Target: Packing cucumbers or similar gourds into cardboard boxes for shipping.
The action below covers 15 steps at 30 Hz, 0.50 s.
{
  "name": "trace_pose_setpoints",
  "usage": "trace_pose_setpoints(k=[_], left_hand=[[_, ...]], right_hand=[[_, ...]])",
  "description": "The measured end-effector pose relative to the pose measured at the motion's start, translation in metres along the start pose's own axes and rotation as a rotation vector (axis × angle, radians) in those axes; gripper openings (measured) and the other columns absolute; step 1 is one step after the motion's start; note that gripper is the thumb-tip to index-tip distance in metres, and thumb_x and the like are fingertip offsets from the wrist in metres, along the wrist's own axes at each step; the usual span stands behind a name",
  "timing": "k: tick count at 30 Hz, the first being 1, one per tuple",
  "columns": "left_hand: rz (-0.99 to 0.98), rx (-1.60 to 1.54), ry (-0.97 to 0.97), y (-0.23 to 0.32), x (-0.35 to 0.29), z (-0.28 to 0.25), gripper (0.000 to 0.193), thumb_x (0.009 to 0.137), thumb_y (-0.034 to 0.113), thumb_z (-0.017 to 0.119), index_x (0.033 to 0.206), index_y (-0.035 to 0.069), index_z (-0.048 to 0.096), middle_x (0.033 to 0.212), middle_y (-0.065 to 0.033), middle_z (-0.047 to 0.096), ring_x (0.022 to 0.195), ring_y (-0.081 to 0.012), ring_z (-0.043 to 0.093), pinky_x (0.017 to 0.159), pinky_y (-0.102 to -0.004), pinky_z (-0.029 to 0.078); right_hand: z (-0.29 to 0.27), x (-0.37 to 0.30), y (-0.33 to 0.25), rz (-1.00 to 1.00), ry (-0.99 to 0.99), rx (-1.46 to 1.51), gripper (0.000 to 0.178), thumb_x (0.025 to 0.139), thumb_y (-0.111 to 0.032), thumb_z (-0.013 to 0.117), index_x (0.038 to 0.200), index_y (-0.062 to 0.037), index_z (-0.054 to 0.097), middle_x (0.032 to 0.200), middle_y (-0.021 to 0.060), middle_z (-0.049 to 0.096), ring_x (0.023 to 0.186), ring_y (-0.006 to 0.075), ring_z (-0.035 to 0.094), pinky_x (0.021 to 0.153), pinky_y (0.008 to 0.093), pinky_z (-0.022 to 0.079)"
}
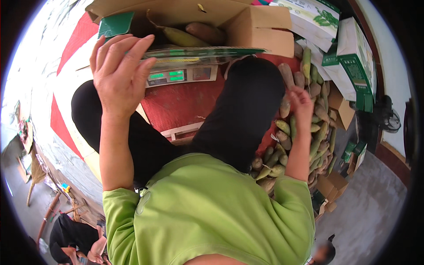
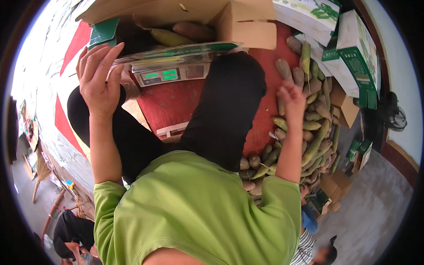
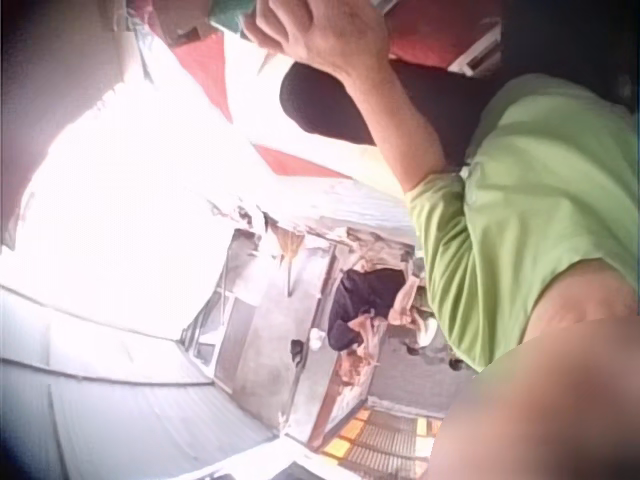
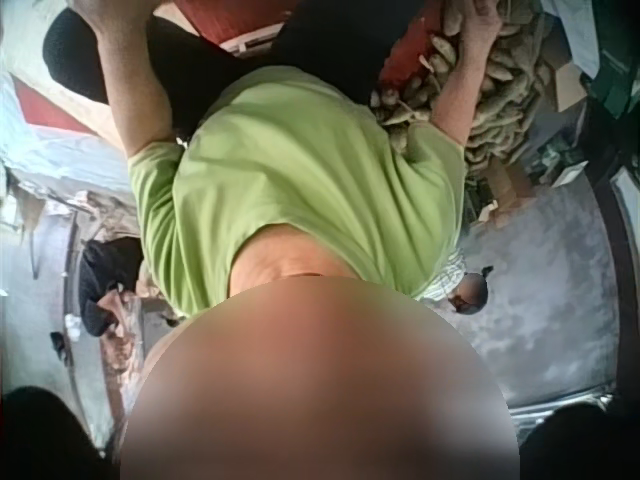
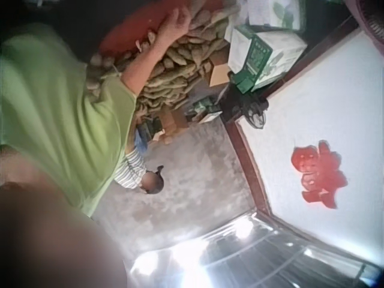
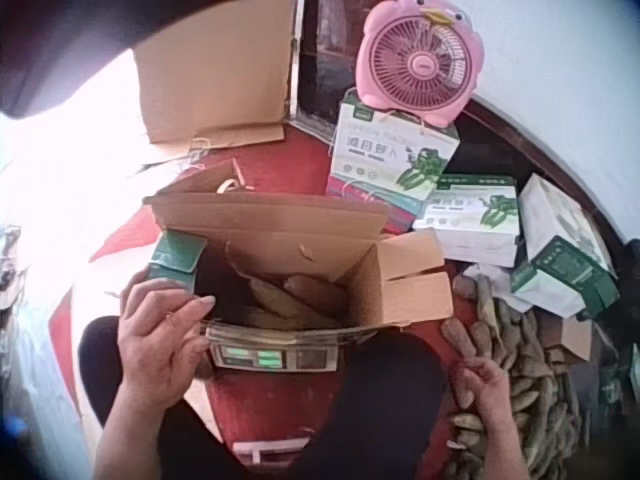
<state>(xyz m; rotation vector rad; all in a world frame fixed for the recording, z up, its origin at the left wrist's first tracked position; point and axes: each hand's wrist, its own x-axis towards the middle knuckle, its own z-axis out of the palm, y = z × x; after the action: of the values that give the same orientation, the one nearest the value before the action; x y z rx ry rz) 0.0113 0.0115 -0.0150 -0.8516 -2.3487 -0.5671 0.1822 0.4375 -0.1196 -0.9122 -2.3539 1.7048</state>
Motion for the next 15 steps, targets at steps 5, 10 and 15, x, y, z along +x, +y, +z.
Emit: trace_pose_setpoints(k=[5, 10, 15], left_hand=[[-0.012, -0.044, -0.039, 0.002, 0.002, 0.01, 0.03, 0.075, 0.008, 0.069, 0.105, 0.009, 0.073, 0.098, -0.0077, 0.065, 0.1, -0.0249, 0.06, 0.095, -0.0385, 0.041], [0.029, 0.021, -0.097, -0.022, -0.013, -0.005, 0.023, 0.086, 0.0, 0.059, 0.106, -0.001, 0.07, 0.103, -0.0112, 0.069, 0.098, -0.0272, 0.063, 0.089, -0.0376, 0.047], [0.206, 0.01, -0.073, -0.036, -0.009, 0.006, 0.021, 0.096, 0.007, 0.053, 0.106, -0.004, 0.068, 0.103, -0.0106, 0.069, 0.098, -0.0274, 0.064, 0.088, -0.0392, 0.049]], right_hand=[[0.003, -0.076, 0.163, -0.039, -0.007, -0.199, 0.018, 0.083, -0.002, 0.064, 0.1, 0.0028, 0.067, 0.094, 0.0083, 0.068, 0.085, 0.017, 0.063, 0.079, 0.032, 0.051], [0.076, -0.139, 0.185, 0.277, -0.202, -0.569, 0.018, 0.081, -0.024, 0.067, 0.096, -0.0133, 0.07, 0.085, 0.0197, 0.068, 0.081, 0.037, 0.067, 0.069, 0.0442, 0.053], [0.104, -0.181, 0.235, 0.449, -0.095, -0.153, 0.021, 0.078, -0.022, 0.068, 0.095, -0.0095, 0.07, 0.086, 0.0184, 0.069, 0.082, 0.0341, 0.068, 0.072, 0.0422, 0.053]])
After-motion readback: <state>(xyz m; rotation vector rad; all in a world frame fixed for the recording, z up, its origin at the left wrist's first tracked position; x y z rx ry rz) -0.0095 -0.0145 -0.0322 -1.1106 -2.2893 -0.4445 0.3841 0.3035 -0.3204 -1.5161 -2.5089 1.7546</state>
